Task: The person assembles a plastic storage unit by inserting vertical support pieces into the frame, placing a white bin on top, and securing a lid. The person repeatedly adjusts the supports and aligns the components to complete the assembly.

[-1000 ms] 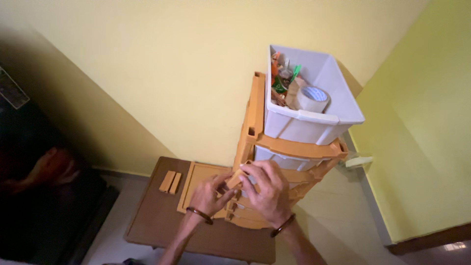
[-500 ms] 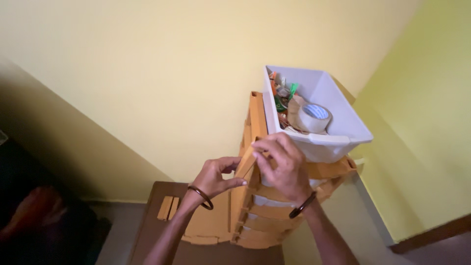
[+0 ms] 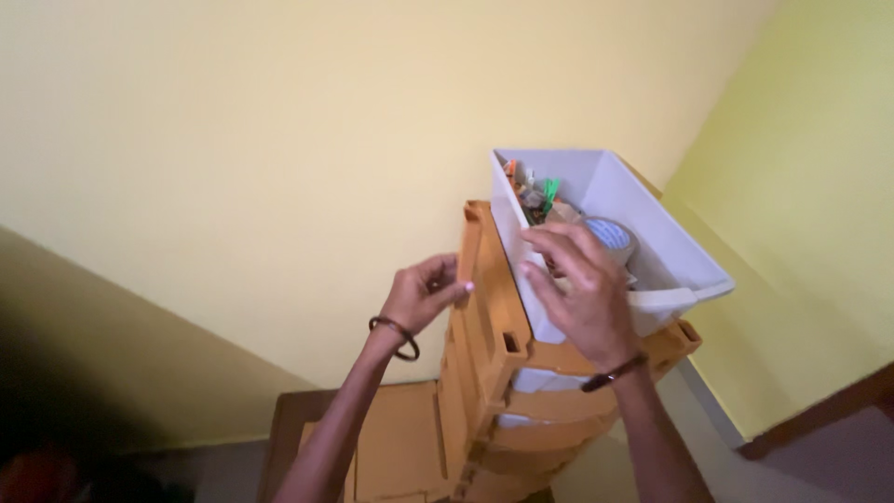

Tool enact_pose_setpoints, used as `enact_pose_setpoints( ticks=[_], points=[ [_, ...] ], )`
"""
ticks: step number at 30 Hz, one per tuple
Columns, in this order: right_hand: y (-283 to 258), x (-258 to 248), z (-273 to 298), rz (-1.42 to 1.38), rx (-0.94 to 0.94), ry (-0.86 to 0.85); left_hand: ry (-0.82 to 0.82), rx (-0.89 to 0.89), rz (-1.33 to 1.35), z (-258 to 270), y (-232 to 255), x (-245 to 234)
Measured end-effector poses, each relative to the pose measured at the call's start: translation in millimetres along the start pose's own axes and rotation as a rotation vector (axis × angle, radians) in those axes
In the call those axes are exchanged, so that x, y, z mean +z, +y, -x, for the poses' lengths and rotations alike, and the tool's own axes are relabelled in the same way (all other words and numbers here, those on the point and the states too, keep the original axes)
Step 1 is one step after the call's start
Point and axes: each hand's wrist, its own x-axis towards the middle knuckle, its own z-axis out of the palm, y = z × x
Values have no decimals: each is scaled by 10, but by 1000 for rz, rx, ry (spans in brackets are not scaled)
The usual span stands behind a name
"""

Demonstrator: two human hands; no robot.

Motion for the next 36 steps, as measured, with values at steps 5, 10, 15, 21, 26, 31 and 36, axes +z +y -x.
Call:
enact_pose_setpoints(
  ticks=[5,10,15,21,26,31,36],
  points=[
    [143,-191,58,321,142,-53,169,87,-108,-881,-290,-120],
    [213,-249,178,351,272,-129,223,83,-107,-1638,-590,-57],
    [201,-240,149,356,274,-105,224,-7,-233,-2069,-849,71],
    [185,-236,137,351,264,-91,131,-81,-251,-2237,-1066,-12],
    [191,-229,126,314,255,-80,-17,35,-273,-2253,-1032,-171],
    [220,-216,138,321,203,-47,-59,25,-243,-2196,-990,-219],
    [201,-206,157,324,205,-34,-45,8,-315,-2126,-953,-256]
  ],
)
